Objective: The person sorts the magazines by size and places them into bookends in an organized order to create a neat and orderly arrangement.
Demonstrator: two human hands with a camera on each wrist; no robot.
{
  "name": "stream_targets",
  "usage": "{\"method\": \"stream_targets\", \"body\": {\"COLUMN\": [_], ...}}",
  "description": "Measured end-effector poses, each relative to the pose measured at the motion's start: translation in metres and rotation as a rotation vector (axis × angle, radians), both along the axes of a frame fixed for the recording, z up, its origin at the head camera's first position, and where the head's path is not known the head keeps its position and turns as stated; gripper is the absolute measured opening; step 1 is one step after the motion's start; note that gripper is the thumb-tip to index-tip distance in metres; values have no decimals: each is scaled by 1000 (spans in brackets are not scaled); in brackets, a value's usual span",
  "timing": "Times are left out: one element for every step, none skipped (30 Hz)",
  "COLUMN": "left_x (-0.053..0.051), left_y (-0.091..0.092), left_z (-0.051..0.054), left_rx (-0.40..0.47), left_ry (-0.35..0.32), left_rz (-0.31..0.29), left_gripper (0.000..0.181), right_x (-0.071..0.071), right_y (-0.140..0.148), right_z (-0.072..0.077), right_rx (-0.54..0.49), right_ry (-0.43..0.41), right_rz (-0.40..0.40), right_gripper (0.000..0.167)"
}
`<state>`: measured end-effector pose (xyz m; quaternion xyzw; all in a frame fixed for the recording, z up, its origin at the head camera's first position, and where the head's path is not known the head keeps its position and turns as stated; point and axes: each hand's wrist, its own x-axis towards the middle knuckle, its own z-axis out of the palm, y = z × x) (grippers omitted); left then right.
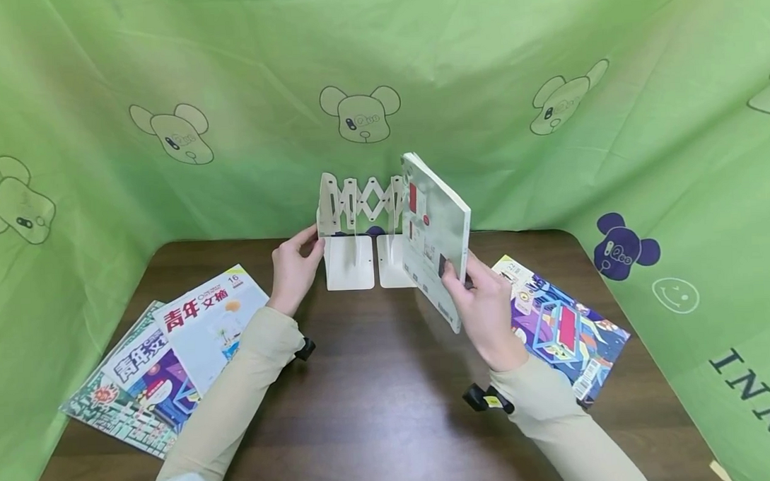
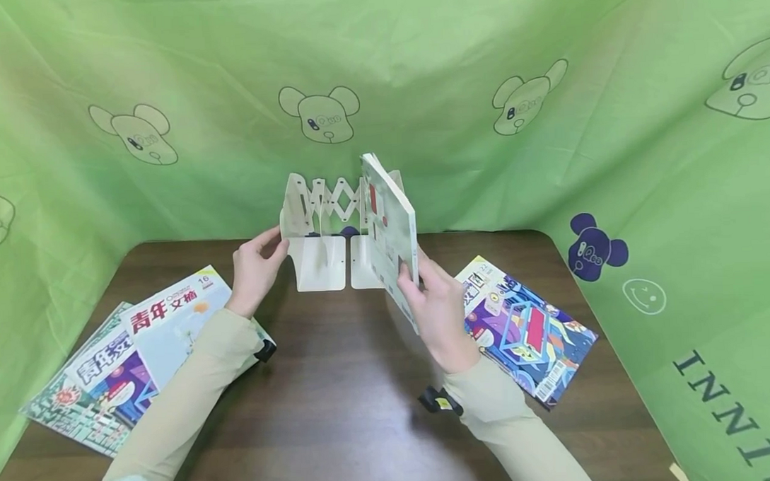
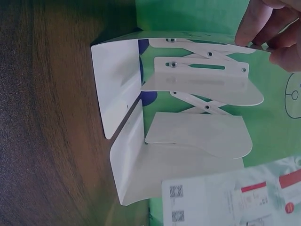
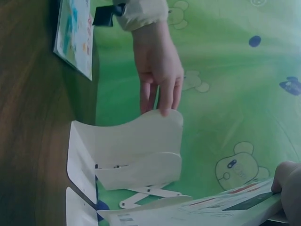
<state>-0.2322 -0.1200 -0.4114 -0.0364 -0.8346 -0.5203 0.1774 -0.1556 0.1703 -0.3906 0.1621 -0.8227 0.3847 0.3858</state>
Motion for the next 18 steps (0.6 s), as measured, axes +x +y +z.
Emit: {"method": "stream_targets", "body": {"left_x": [0, 0, 0, 0, 0, 0, 0, 0, 0, 0, 0, 0, 0, 0, 0, 0, 0, 0], "left_y": [0, 1, 1, 1, 1, 1, 1, 0, 0, 0, -1, -1, -1, -2, -2, -2, -2, -2], "left_z": [0, -1, -2, -2, -2, -2, -2, -2, -2, -1, -1, 0, 0, -1, -1, -1, -2, -2], "left_rx": [5, 9, 10, 11, 12, 11, 10, 8, 7, 7, 6, 6, 8, 8, 6, 3, 0, -2], "left_ry": [0, -1, -3, -4, -5, -5, -3, -4, -1, 0, 2, 6, 8, 7, 8, 8, 8, 9], "left_rz": [-1, -2, -1, -2, -5, -6, -5, -5, -4, -2, -1, 1, 3, 5, 7, 8, 9, 10], "left_gripper": [36, 36, 36, 36, 36, 37, 37, 37, 36, 36, 36, 36, 36, 36, 36, 36, 36, 36], "right_x": [-2, -5, -7, -10, -13, -16, -19, -22, -25, -29, -32, -36, -40, -44, -47, -51, -55, -58], "right_y": [-2, -3, -4, -6, -7, -8, -10, -11, -13, -15, -17, -19, -21, -24, -26, -28, -30, -33], "right_z": [-1, -1, -2, -3, -3, -4, -5, -6, -7, -9, -11, -13, -15, -17, -20, -23, -26, -29], "right_rx": [-3, -2, -7, -13, -18, -24, -30, -29, -38, -46, -43, -44, -39, -39, -45, -43, -43, -49], "right_ry": [4, 5, 5, 7, 9, 10, 10, 13, 14, 17, 18, 20, 26, 33, 41, 50, 59, 68], "right_rz": [1, 3, 5, 6, 5, 6, 4, -1, -2, -7, -14, -21, -32, -41, -52, -65, -76, -88], "right_gripper": [26, 27, 28, 30, 31, 32, 33, 33, 34, 35, 36, 36, 36, 37, 37, 38, 38, 38]}}
